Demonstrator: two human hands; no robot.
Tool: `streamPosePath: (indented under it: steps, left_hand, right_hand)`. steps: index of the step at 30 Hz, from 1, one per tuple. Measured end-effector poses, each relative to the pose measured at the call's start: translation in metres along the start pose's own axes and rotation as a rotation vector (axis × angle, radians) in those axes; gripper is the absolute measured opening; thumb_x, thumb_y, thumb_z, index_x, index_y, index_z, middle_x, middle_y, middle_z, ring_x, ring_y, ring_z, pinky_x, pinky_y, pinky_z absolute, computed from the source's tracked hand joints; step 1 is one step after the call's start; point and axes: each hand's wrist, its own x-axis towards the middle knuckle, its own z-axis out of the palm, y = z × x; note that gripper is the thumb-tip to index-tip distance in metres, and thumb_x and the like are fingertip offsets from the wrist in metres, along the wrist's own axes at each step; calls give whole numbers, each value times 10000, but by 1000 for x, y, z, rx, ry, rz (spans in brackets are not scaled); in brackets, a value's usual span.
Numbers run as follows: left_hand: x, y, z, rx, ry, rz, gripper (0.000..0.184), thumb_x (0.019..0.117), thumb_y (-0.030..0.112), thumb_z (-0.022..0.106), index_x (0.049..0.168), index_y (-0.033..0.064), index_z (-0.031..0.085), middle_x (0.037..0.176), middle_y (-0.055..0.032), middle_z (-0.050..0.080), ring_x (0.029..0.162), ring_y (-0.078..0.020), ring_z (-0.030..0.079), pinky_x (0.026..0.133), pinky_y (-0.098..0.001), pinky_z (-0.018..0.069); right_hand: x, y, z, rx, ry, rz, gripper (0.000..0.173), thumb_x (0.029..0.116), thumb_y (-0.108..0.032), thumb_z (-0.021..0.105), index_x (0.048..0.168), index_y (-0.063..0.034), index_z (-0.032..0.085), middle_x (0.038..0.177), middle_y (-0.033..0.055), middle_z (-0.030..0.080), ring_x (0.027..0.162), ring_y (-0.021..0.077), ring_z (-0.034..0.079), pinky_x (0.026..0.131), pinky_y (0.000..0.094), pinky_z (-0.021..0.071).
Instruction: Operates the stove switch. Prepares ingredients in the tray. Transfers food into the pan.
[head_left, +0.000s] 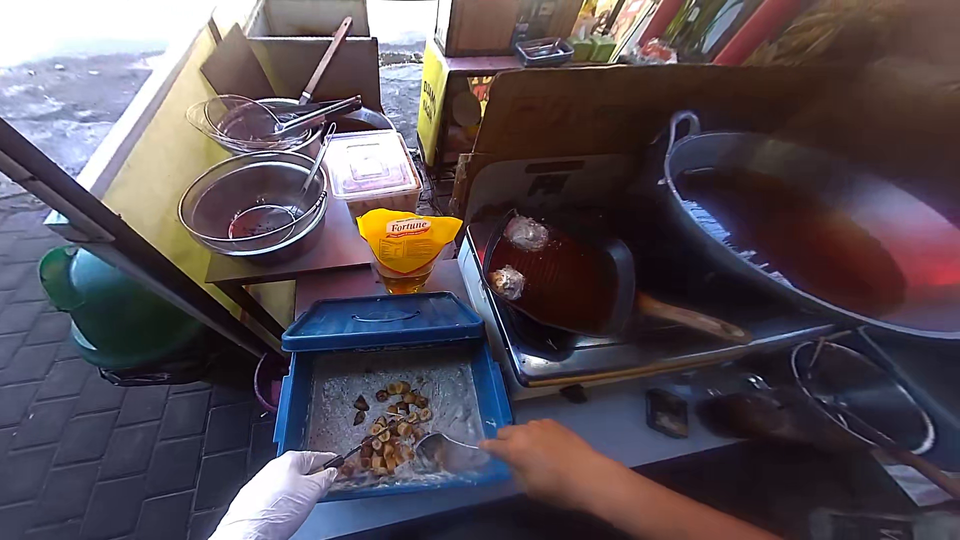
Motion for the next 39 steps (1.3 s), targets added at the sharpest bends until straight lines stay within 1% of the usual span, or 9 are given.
streamPosePath:
  steps: [6,10,13,18,21,26,29,33,39]
  left_hand:
    - [8,4,-9,15,-3,28,324,932,503,618,1187,364,764,1018,75,768,966,-118,720,894,-486,575]
    - [13,1,-11,23,-15,61,326,930,509,612,1176,359,766,983,75,767,920,-116,720,862,-479,581]
    - [15,1,-13,10,-12,56,317,927,499,624,1168,355,771,966,77,766,903,-110,719,853,-468,583]
    - [18,4,-14,-7,31,57,300,924,493,631,1140,345,778,918,65,756,844,-118,711,803,-470,583]
    - [18,3,-15,-24,38,53,305,918,497,632,1141,348,778,922,72,759,843,-110,714,802,-463,589]
    - [23,3,-13,-21,30,55,294,903,489,650,1122,347,784,915,77,762,844,-106,720,803,-460,597]
    - [24,9,-12,-27,41,46,307,900,498,656,1131,342,784,927,69,763,855,-111,720,815,-460,593]
    - [28,11,-12,-29,50,54,307,905,484,658,1150,345,780,940,73,766,859,-107,723,811,-449,600]
    - [29,24,-16,32,46,78,330,904,496,658,1191,375,765,1035,68,774,943,-119,730,880,-482,590]
  right_hand:
    - [10,-14,36,-78,110,-43,438,970,-51,530,1395,-140,593,1063,194,688,845,397,706,681,560,573]
    - [-7,2,20,-13,52,-74,397,1010,-123,492,1377,-195,625,1062,153,707,899,372,712,723,568,568]
    - [-14,14,9,40,117,-115,378,1039,-159,442,1341,-228,657,1034,121,716,898,338,717,726,556,570]
    - [-9,2,23,-46,92,-14,401,992,-86,494,1361,-172,627,1038,170,700,873,380,710,700,561,570]
    - [-20,-5,22,-72,80,-13,370,990,-119,488,1327,-161,638,969,155,703,809,362,712,646,539,564]
    - [-34,-7,40,-132,467,-134,330,963,-181,517,1228,-224,707,742,36,636,557,222,636,445,405,505]
    - [-37,-2,56,-2,488,-64,346,1018,-205,469,1271,-253,701,773,43,667,617,235,673,492,437,533]
    - [-38,0,71,-34,572,-15,356,1008,-216,483,1273,-286,710,747,21,646,578,206,649,455,402,509]
    - [-45,14,64,35,530,-19,348,1040,-268,441,1243,-281,723,757,23,695,646,227,695,523,451,547]
